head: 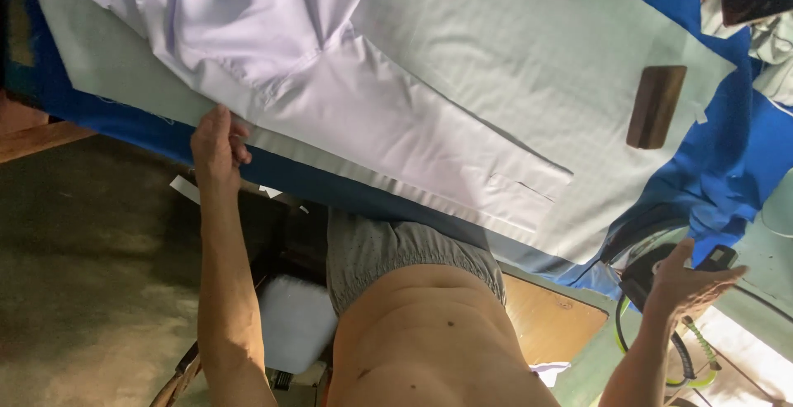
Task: A person irons a white shirt on a workstation using an electric iron and a wooden pressing block to set creases.
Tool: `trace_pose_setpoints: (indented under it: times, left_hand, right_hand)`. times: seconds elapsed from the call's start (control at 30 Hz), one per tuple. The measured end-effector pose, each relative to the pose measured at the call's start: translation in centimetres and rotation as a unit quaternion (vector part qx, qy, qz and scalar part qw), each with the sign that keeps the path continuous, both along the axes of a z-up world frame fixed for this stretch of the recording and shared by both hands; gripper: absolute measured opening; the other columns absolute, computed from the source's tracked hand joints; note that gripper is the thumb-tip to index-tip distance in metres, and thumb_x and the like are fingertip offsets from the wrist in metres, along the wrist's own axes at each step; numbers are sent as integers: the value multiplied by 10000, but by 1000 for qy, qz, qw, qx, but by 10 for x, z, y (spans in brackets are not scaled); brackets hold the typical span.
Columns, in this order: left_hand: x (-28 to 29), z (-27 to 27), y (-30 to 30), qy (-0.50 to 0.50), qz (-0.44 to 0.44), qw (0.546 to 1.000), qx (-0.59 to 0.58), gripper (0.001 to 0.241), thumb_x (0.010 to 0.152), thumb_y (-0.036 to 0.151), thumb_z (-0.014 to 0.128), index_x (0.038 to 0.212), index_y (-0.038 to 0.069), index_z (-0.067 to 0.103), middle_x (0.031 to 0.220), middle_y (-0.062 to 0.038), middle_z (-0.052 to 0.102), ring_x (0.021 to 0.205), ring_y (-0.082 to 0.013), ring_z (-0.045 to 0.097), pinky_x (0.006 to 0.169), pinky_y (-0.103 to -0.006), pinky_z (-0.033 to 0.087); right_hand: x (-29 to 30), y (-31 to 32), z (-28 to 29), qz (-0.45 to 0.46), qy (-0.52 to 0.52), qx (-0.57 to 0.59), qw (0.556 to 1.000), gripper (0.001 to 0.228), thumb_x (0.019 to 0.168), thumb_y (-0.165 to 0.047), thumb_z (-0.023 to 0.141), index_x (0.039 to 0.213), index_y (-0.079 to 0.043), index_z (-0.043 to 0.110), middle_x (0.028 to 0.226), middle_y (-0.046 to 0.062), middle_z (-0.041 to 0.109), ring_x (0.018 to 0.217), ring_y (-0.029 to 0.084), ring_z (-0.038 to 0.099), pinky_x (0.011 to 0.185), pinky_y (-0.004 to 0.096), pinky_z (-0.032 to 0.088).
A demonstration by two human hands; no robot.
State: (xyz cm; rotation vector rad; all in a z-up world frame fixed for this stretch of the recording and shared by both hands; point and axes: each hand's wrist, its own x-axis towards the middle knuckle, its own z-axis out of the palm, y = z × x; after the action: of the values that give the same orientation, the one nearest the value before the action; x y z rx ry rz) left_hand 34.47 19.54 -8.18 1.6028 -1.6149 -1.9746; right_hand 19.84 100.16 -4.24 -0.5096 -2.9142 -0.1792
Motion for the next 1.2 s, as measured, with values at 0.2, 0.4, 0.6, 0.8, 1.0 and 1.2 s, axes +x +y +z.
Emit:
trace_pose_setpoints:
  times: [0.2,0.4,0.6,0.8,1.0,1.2]
  left_hand:
    - [11,-13,1,25,21,999,9,375,985,534,663,1071,169,647,763,15,652,434,-38,450,393,-221,389]
    - [5,6,13,-11,-6,998,62,271,1079,501,595,1047,232,578,804,94,637,495,1,440,442,-180,369]
    - [15,-16,-3,-13,-52,998,-43,405,1080,619,651,1091,220,583,846,73,619,529,-18,426,467,-200,340]
    - [36,-67,-36,-6,-87,996,29,400,1158,631,576,947,293,547,840,149,565,508,12,342,498,-187,300]
    - [38,-67,-42,-1,-150,989,4,376,1256,527,538,1003,250,523,813,75,561,480,-29,334,459,-218,306]
    - [4,1,-28,-57,-164,984,47,345,1082,443,669,831,228,569,688,106,533,464,5,351,414,-185,256]
  right_hand:
    - [-7,46,14,-105,4,-76,992,748,1065,-531,829,1330,106,539,1019,192,725,869,385,708,626,553,573]
    - [-18,17,21,-301,-55,-367,878,563,1077,-654,622,809,-159,625,666,-16,646,486,100,564,503,262,527]
    - [4,-28,52,-195,-144,-403,882,477,1164,-540,505,843,-192,557,613,-53,552,485,74,530,486,242,486]
    - [8,-208,100,-67,-300,-330,893,219,819,-168,483,998,-252,578,602,-22,369,501,108,390,428,336,336]
    - [26,-322,73,174,-449,-354,802,923,752,-762,564,1313,-30,542,1079,224,761,912,360,775,710,481,647]
    - [39,-365,57,224,-492,-308,783,676,805,-706,606,1083,-103,479,854,210,735,805,467,727,551,523,496]
